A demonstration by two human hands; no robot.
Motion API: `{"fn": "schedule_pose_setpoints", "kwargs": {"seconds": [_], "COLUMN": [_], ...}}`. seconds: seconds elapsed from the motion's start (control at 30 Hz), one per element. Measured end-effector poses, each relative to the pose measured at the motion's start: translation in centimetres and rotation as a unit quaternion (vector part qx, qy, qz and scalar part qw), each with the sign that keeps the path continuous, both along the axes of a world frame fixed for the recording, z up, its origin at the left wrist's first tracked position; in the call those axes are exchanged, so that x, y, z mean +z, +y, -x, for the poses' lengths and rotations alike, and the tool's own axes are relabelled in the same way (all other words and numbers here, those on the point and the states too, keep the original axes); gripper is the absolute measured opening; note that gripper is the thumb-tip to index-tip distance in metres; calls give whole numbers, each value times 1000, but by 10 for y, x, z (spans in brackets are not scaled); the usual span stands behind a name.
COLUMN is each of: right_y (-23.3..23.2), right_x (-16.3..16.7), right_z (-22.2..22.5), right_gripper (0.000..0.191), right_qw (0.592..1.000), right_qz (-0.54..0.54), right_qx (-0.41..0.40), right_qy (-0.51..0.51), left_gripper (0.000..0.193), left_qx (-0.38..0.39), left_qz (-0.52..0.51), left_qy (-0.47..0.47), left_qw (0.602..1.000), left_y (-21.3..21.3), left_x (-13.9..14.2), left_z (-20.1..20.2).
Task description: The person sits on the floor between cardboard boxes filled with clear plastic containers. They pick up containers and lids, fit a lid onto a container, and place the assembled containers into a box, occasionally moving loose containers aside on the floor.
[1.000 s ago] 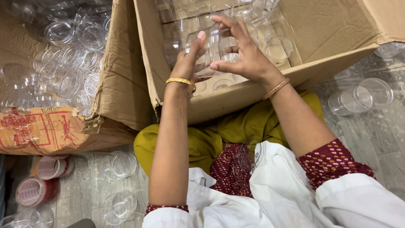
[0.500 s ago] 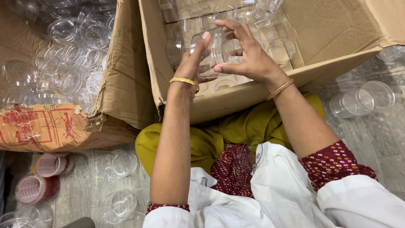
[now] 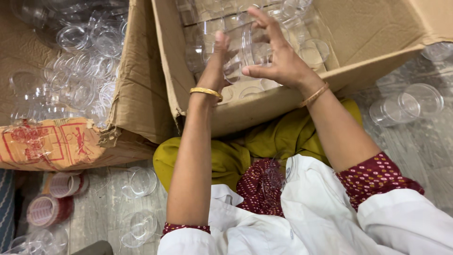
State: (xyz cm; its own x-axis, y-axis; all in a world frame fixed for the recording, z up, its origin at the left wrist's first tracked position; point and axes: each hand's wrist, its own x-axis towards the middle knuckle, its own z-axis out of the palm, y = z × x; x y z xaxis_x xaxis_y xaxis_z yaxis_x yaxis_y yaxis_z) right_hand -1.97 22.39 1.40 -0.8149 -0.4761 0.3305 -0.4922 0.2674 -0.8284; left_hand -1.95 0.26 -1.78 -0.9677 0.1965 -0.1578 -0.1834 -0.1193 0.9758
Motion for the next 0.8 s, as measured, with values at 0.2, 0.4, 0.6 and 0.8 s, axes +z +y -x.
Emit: {"fn": "schedule_pose_setpoints", "kwargs": {"seconds": [0.2, 0.4, 0.6, 0.8], "right_y": [183, 371, 384, 372], "right_x": [-31, -77, -134, -130], "right_z": [-52, -124, -112, -101], "right_gripper": [96, 93, 92, 82], "right_qw": [946, 789, 780, 783], "right_qz": [166, -214, -318, -325], "right_qx": [-255, -533, -538, -531], "right_qy": [114, 218, -2, 6], "left_gripper": [84, 67, 66, 65], "left_qx": [55, -58, -84, -101], "left_qz": [210, 396, 414, 415], "left_qy": [44, 116, 64, 53], "left_qw": [975, 909, 904, 903], "left_y": [-4, -3, -1, -1], "left_x": [-12, -11, 2, 2], "left_z": [10, -1, -10, -9]}}
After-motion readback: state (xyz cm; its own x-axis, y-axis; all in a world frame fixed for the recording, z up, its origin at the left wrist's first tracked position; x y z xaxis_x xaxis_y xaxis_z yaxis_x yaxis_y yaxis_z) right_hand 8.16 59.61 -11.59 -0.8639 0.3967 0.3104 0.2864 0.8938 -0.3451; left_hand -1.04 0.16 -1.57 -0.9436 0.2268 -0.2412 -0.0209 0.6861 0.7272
